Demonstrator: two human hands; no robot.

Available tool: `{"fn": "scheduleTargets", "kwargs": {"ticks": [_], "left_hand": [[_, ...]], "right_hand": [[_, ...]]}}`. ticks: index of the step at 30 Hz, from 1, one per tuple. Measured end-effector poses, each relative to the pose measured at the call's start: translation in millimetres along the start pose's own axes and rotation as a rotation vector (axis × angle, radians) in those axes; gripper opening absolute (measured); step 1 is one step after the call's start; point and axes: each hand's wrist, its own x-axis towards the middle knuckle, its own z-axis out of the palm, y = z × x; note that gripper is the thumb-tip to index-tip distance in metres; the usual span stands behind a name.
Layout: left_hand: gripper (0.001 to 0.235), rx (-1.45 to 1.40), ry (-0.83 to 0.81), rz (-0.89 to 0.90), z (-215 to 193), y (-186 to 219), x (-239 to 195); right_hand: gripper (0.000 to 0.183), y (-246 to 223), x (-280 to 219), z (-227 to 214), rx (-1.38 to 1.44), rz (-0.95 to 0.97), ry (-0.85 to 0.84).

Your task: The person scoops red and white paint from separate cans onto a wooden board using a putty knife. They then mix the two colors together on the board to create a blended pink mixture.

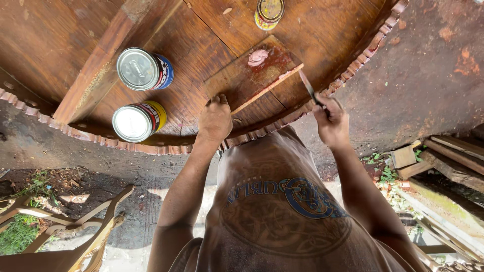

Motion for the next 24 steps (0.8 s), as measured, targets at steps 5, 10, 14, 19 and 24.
{"fn": "scheduleTargets", "kwargs": {"ticks": [5, 10, 14, 19, 24], "left_hand": [[0.043, 0.025, 0.012, 0.023, 3, 1, -2], [0.046, -0.004, -0.024, -0.024, 9, -1, -4], [0.05, -0.001, -0.009, -0.016, 10, -1, -2], [0.049, -0.005, 0.002, -0.019, 8, 3, -1], [0.043, -0.06, -0.035, -0.06, 9, -2, -3]], "right_hand": [[0.036, -9, 35, 18, -0.186, -0.26, 0.133], [0.036, -24, 7, 2, -0.33, -0.224, 0.095], [0.033, -41, -4, -4, -0.225, -0.232, 0.036], [0.032, -50, 4, 36, 0.032, -0.229, -0.058], [0.037, -46, -11, 25, -0.049, -0.29, -0.04]]}}
